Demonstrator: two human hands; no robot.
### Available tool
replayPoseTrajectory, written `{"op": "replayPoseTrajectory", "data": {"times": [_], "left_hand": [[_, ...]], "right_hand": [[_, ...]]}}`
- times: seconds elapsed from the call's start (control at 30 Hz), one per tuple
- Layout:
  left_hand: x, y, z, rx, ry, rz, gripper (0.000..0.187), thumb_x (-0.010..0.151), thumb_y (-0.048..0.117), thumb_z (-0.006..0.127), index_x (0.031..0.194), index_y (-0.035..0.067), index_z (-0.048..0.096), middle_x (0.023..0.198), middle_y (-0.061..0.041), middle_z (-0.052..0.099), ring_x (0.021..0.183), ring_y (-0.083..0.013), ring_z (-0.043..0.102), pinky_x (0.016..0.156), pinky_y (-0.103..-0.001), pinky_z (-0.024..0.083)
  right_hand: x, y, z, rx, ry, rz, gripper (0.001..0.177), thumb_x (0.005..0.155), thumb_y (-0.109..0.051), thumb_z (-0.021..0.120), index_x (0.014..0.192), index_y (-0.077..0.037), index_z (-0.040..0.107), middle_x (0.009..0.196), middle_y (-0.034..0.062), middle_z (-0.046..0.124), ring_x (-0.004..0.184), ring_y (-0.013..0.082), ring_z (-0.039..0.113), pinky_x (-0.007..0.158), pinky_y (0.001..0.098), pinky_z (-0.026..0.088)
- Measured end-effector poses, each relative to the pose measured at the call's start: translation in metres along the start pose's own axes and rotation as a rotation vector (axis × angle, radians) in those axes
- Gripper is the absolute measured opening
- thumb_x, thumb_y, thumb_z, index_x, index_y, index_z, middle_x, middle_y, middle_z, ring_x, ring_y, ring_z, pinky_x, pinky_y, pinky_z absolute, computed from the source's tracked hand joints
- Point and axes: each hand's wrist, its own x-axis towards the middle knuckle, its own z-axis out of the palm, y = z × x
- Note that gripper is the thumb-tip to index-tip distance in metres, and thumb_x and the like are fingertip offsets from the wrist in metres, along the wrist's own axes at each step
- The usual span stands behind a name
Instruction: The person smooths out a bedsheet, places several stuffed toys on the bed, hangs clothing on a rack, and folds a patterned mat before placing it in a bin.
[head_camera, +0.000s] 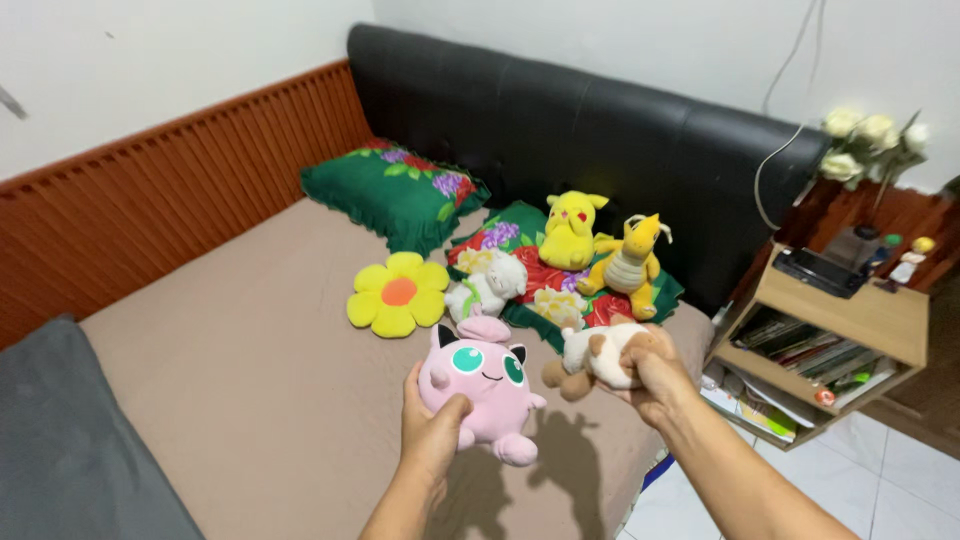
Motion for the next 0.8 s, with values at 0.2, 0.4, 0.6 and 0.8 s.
{"op": "replayPoseTrajectory", "data": {"times": [0.2, 0.4, 0.6, 0.8], "left_hand": [[0.055, -0.059, 0.012, -0.052, 0.059, -0.157, 0.088, 0.070, -0.001, 0.066, 0.151, 0.013, 0.035, 0.139, -0.012, 0.058, 0.127, -0.0246, 0.060, 0.103, -0.036, 0.050], [0.119, -0.055, 0.026, -0.001, 0.103, -0.220, 0.081, 0.071, 0.003, 0.065, 0.148, 0.017, 0.043, 0.132, -0.011, 0.064, 0.119, -0.0242, 0.064, 0.098, -0.036, 0.052], [0.156, -0.070, 0.021, -0.007, 0.078, -0.222, 0.083, 0.070, 0.000, 0.062, 0.148, 0.020, 0.041, 0.132, -0.008, 0.062, 0.119, -0.0214, 0.062, 0.096, -0.035, 0.053], [0.151, -0.103, 0.023, 0.051, 0.090, -0.289, 0.080, 0.074, 0.001, 0.061, 0.149, 0.020, 0.043, 0.133, -0.007, 0.065, 0.121, -0.0214, 0.064, 0.097, -0.034, 0.052]], "right_hand": [[0.099, 0.097, -0.005, -0.145, -0.195, 0.155, 0.034, 0.086, -0.015, 0.066, 0.119, -0.006, 0.064, 0.091, 0.0205, 0.070, 0.067, 0.0349, 0.065, 0.047, 0.0399, 0.052], [0.228, 0.185, 0.021, -0.233, 0.055, 0.030, 0.045, 0.084, -0.012, 0.079, 0.122, -0.012, 0.056, 0.094, 0.0076, 0.065, 0.068, 0.0172, 0.053, 0.053, 0.0337, 0.038], [0.272, 0.267, 0.043, -0.049, -0.395, 0.085, 0.069, 0.099, -0.048, 0.069, 0.148, 0.000, 0.058, 0.120, 0.0120, 0.066, 0.092, 0.0212, 0.054, 0.077, 0.0398, 0.048], [0.192, 0.209, 0.048, -0.170, -0.647, 0.576, 0.100, 0.084, -0.084, 0.037, 0.161, -0.022, 0.027, 0.162, 0.0118, 0.039, 0.142, 0.0298, 0.041, 0.101, 0.0664, 0.041]]}}
